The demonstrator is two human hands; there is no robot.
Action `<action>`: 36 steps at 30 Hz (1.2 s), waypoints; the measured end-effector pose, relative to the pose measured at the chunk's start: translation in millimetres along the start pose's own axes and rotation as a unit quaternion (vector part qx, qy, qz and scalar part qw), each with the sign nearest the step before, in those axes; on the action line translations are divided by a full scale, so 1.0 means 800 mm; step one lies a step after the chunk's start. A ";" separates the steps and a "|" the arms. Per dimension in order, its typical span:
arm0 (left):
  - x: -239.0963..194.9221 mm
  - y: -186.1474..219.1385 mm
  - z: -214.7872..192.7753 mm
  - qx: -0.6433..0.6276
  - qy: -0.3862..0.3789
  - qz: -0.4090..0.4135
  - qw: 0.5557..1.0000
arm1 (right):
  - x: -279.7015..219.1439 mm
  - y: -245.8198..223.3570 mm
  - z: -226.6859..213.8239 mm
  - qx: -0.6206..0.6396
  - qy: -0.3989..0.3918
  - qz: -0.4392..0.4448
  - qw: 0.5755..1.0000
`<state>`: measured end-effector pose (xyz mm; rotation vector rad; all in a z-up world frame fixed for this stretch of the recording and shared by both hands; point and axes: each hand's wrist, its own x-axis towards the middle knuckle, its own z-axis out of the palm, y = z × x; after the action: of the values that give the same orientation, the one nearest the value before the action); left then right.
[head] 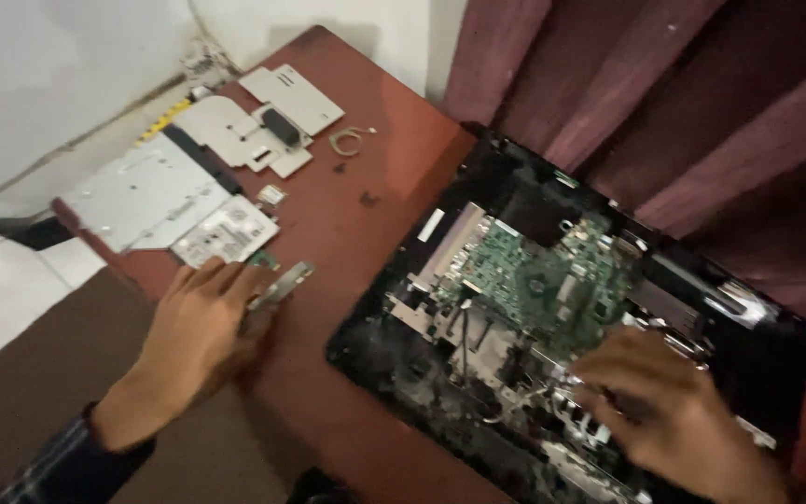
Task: The person works on the internal components of a disassembled laptop, using a screwdriver to remove screws and disconnecting various cables from the motherboard. They handle a small circuit board and a ribbon cable, placing removed parts on the table.
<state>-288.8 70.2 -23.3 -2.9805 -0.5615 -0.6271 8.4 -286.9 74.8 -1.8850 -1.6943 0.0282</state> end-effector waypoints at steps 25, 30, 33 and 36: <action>0.000 0.035 -0.025 -0.045 -0.074 -0.060 0.994 | 0.026 0.021 -0.015 -0.037 0.027 -0.021 0.999; 0.002 0.044 -0.030 -0.089 -0.055 -0.027 0.994 | 0.050 0.072 0.009 -0.101 0.062 0.016 0.993; 0.004 0.043 -0.027 -0.142 -0.083 -0.067 0.984 | 0.049 0.102 0.034 -0.171 0.049 0.050 0.983; 0.001 0.038 -0.023 -0.129 -0.134 -0.148 0.971 | 0.048 0.119 0.048 -0.279 0.049 -0.016 0.959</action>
<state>-284.1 39.7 -5.2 -3.2823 -1.0326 -0.3299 85.7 -236.7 15.7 -2.2041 -1.7855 -0.6054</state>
